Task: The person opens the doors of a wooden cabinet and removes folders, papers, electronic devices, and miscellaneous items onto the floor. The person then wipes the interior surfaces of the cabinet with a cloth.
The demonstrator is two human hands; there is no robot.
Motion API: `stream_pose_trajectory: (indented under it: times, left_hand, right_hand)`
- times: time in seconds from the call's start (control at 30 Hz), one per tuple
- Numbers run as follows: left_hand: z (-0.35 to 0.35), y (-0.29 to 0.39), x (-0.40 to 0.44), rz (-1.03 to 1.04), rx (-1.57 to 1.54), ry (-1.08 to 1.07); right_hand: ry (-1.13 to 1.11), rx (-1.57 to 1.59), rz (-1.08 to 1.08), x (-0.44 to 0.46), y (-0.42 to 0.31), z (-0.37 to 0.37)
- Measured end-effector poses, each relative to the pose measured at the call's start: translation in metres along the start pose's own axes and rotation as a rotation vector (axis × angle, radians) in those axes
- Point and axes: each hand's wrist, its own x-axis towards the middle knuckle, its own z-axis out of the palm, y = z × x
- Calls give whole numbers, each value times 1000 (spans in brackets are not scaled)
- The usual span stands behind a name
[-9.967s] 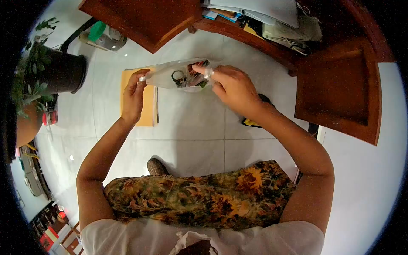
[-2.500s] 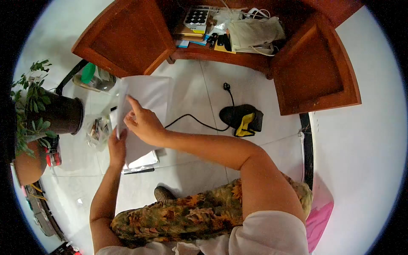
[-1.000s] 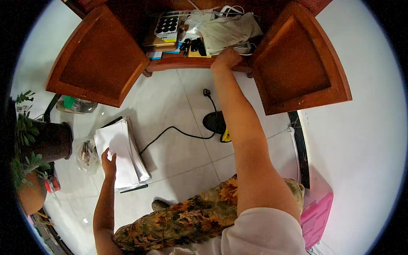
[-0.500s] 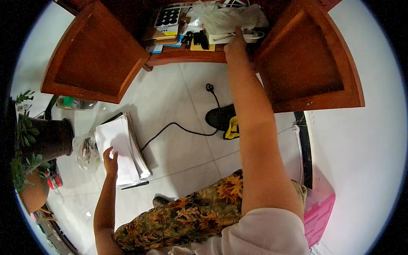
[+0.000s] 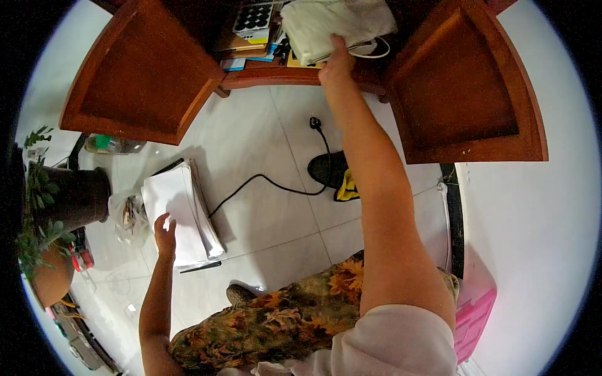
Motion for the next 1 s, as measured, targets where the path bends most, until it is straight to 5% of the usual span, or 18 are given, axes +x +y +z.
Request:
stream_pose_trajectory:
  times: [0.13,0.47,0.83,1.0]
  left_hand:
    - [1,9,4,-17,-104,26]
    - [-20,65,15,-80,-428,-12]
    - [-44,90,-11,-158,-878,-616]
    - [-45,70,-20,-278,-900,-466]
  right_hand:
    - [-114,52,-35,-65,31,4]
    - [-315,-71,260,-224,109,-42]
    - [-626,-509,618,-352,175,-110]
    - [-851,-613,571,-352,205,-95]
